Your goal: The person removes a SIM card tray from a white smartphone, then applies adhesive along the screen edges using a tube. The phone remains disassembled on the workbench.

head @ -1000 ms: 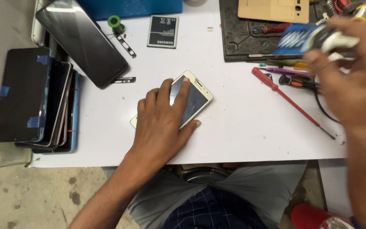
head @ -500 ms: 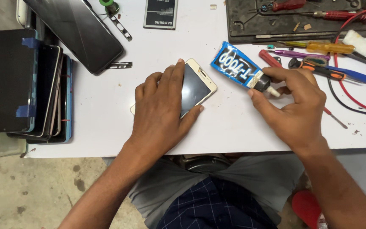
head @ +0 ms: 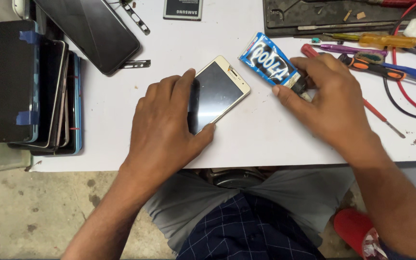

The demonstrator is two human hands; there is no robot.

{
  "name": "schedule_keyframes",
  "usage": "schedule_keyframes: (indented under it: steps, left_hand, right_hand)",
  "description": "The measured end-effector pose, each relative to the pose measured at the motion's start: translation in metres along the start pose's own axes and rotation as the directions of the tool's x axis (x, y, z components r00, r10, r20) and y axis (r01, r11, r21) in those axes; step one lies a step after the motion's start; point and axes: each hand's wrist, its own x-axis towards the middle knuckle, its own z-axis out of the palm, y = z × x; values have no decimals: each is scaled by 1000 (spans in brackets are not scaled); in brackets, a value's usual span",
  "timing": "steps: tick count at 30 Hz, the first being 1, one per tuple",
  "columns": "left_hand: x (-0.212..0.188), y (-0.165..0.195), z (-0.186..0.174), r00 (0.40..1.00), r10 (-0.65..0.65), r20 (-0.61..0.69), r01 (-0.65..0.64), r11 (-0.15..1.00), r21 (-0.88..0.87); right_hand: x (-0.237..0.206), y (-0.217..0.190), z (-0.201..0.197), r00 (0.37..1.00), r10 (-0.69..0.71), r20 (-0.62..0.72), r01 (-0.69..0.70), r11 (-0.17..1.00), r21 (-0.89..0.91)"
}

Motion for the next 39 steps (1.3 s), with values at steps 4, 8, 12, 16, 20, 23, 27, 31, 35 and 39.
schedule_keyframes:
  steps: [4,8,12,16,20,23,27,31,35,39]
  left_hand:
    - [0,1,4,999,-13,-33,12,1000,-21]
    - [1,4,12,996,-61,-58,61,998,-8]
    - [5,9,17,992,-62,-108,68,997,46]
    - [5,20,13,983,1,-183,-7,1000,-30]
    - [8,43,15,990,-97,-101,32,858,-513]
    - [10,59,21,984,-99,-148,-10,799,-601]
    - [13,65,27,974,-9,-227,-116,839,-532]
    - [12,65,28,931,147,-336,-267,899,-347]
    - [11,60,31,929,248,-273,-295,944,-145]
    - [15,54,35,933,223,-283,-281,942,-183]
  right_hand:
    - [3,4,1,948,295,118,-310,940,139]
    - [4,6,1,890,419,178,-452,765,458]
    - [2,5,-1,787,558,265,-487,297,821]
    - [-2,1,-3,776,515,364,-400,-43,915]
    - [-7,-7,-2,775,467,426,-339,-262,904]
    - [-12,-15,0,807,422,413,-273,-354,894]
    - [-18,-27,4,811,436,390,-204,-414,887]
    - [-24,-39,8,774,491,399,-182,-431,884]
    - [-27,-51,13,775,511,373,-187,-379,906]
    - [-29,-61,18,736,597,319,-172,-290,941]
